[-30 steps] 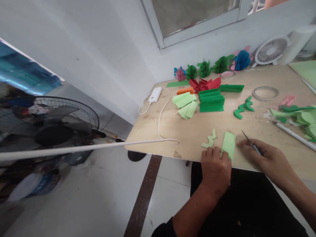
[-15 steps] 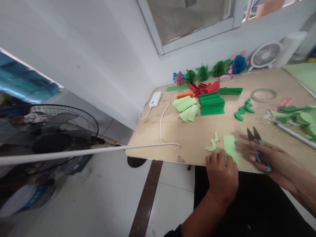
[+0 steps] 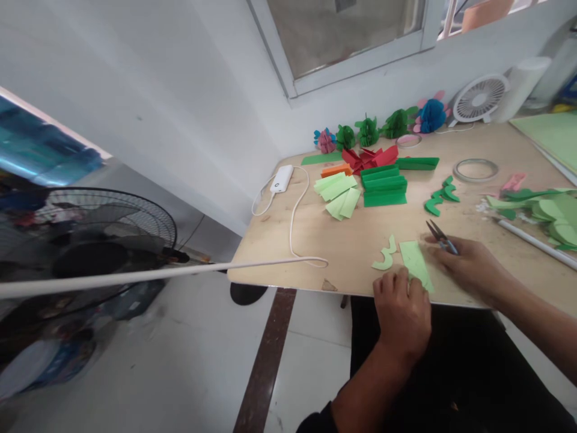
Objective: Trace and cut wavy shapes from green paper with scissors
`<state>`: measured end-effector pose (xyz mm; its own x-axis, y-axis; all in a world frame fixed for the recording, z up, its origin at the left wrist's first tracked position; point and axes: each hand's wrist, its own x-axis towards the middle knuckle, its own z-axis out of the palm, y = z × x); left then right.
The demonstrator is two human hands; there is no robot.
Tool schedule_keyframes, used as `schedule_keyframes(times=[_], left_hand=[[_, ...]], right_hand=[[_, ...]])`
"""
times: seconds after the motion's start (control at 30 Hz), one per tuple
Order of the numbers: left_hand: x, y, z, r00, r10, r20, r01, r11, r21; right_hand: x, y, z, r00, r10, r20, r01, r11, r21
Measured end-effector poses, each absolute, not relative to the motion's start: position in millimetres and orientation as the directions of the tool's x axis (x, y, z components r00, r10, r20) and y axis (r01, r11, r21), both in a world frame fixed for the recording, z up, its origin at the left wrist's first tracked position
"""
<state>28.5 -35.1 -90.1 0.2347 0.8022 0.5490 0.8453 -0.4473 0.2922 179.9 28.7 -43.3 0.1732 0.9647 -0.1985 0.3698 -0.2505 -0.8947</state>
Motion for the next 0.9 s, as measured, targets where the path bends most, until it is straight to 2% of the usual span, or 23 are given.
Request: schedule_keyframes(times=[0.13,0.23,0.33,0.47,0.57,0.67,0.77,0.83,0.9], left_hand=[[29,-36,-90,0.244,0.798,0.551,0.850,-0.450,0.275],[29,-36,-89,0.238,0.799,0.552,0.853,-0.444,0.275],[29,-35,-90,0.244,0.798,0.551,0.851,-0.449,0.273],[29,-35,-90,0.234,0.807,0.542,0.841,-0.448,0.303],[26,-36,-83,0.204,0.843,0.498,0.785,-0.445,0.430],[21,-34,-69,0.075,0.928,0.364,0.628,-0.328,0.706],[16,-25,-53,-0.014,0.998,0.065,0.294,-0.058,0.954],[16,-18,-47,0.066,0.990,-0.121,0.061,0.117,0.991],[20,-12,-45,0.161,0.962,-0.222,-0.065,0.235,0.970]], right_hand=[[187,57,-49,0.100,0.973,-0.210,0.667,-0.223,-0.711],[186,69,-55,0.031,0.963,-0.269,0.790,-0.188,-0.584],[184,75,-58,-0.016,0.953,-0.303,0.848,-0.148,-0.510],[183,77,-57,-0.038,0.955,-0.293,0.865,-0.116,-0.488],[185,71,-50,-0.043,0.957,-0.286,0.850,-0.116,-0.514],[190,62,-38,-0.033,0.963,-0.267,0.821,-0.127,-0.557],[196,51,-22,-0.039,0.976,-0.213,0.776,-0.104,-0.622],[198,46,-11,-0.066,0.982,-0.177,0.734,-0.072,-0.675],[199,42,-3,-0.086,0.984,-0.158,0.695,-0.054,-0.717]])
